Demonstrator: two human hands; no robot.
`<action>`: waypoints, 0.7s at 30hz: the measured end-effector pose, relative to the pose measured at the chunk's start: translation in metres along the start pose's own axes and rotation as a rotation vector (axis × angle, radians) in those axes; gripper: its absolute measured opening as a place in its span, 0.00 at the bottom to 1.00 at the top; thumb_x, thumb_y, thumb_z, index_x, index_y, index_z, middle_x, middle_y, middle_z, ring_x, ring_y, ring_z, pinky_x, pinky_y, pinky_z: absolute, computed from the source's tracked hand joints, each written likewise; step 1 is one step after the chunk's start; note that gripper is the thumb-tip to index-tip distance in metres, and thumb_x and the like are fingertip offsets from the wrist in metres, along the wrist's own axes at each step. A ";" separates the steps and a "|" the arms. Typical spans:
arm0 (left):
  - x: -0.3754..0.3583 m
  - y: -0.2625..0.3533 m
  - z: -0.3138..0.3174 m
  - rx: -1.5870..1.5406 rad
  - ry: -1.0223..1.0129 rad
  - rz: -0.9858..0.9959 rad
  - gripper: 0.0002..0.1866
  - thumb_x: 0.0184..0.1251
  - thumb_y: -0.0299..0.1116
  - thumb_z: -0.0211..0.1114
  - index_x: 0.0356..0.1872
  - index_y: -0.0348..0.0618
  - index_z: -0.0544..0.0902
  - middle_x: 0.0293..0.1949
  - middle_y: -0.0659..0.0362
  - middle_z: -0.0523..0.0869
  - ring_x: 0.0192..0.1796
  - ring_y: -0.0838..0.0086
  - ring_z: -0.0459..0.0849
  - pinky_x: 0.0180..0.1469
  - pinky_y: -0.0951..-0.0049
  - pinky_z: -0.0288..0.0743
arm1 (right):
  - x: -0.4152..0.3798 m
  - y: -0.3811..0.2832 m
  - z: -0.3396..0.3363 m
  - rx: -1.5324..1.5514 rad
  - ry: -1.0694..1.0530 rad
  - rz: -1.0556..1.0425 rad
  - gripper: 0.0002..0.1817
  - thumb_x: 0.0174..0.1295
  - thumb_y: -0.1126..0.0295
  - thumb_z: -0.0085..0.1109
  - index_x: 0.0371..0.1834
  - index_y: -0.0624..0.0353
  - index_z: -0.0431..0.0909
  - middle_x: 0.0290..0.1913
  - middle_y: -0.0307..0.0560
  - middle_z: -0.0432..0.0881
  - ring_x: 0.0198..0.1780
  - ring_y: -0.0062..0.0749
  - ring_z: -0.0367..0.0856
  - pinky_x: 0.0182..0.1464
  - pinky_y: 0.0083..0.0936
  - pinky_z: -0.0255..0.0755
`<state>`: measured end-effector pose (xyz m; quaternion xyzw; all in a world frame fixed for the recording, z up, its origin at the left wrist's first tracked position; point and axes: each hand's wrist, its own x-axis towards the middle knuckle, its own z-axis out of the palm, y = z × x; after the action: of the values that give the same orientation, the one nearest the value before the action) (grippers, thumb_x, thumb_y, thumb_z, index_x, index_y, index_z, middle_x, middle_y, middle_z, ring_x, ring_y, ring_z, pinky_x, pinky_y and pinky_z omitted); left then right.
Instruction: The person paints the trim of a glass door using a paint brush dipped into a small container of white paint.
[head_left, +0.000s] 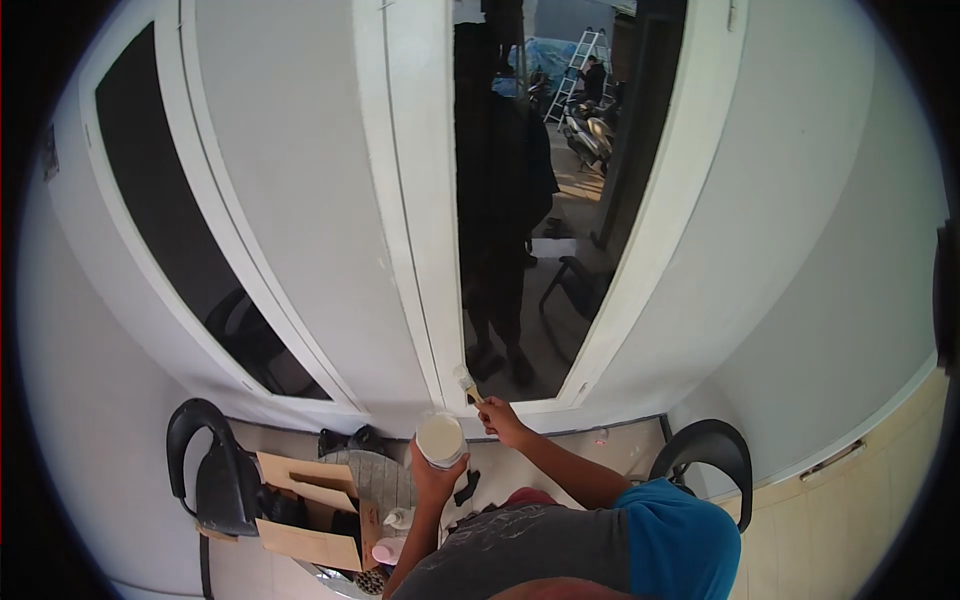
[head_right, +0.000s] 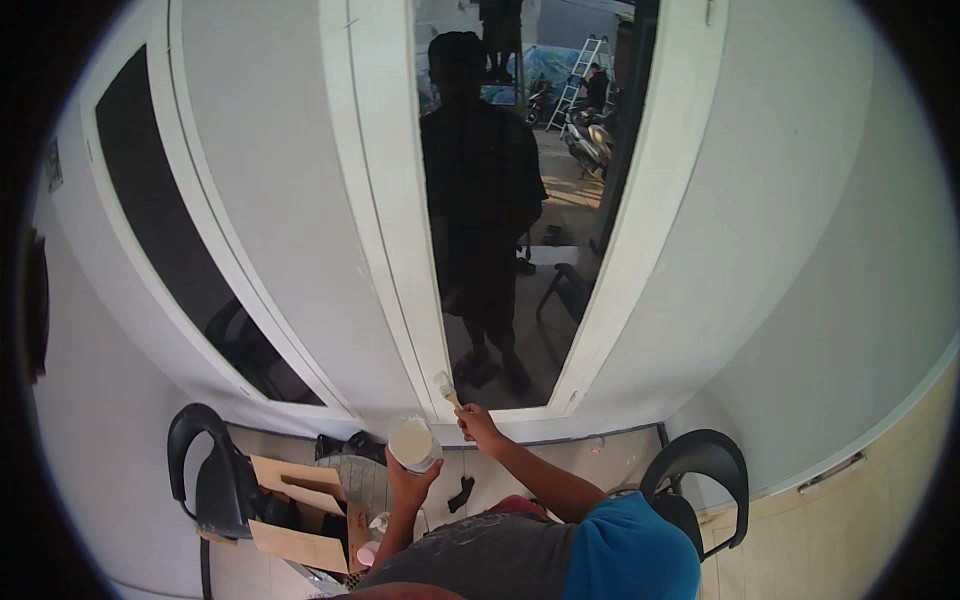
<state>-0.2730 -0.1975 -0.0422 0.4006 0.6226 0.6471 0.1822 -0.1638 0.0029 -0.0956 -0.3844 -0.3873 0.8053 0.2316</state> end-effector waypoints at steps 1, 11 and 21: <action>0.000 0.005 0.005 0.000 -0.012 0.009 0.50 0.45 0.32 0.86 0.70 0.36 0.65 0.60 0.48 0.79 0.63 0.59 0.81 0.65 0.59 0.74 | -0.009 -0.006 -0.003 0.009 0.005 -0.011 0.10 0.72 0.64 0.65 0.43 0.54 0.73 0.28 0.34 0.73 0.21 0.17 0.63 0.22 0.20 0.56; -0.001 0.031 0.085 -0.006 -0.283 0.027 0.51 0.45 0.32 0.86 0.71 0.35 0.65 0.61 0.47 0.79 0.64 0.58 0.81 0.67 0.59 0.73 | -0.090 -0.076 -0.083 -0.185 0.283 -0.441 0.14 0.68 0.68 0.71 0.51 0.66 0.86 0.28 0.36 0.79 0.27 0.19 0.76 0.30 0.19 0.71; -0.056 0.083 0.210 0.005 -0.468 0.074 0.54 0.45 0.36 0.89 0.72 0.36 0.65 0.64 0.46 0.80 0.67 0.56 0.80 0.69 0.58 0.74 | -0.266 -0.154 -0.216 -0.227 0.553 -0.730 0.14 0.63 0.74 0.75 0.49 0.70 0.85 0.31 0.41 0.86 0.29 0.20 0.82 0.33 0.19 0.78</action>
<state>-0.0604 -0.1131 0.0002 0.5628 0.5499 0.5411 0.2968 0.1786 0.0122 0.0575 -0.4462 -0.5066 0.4911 0.5505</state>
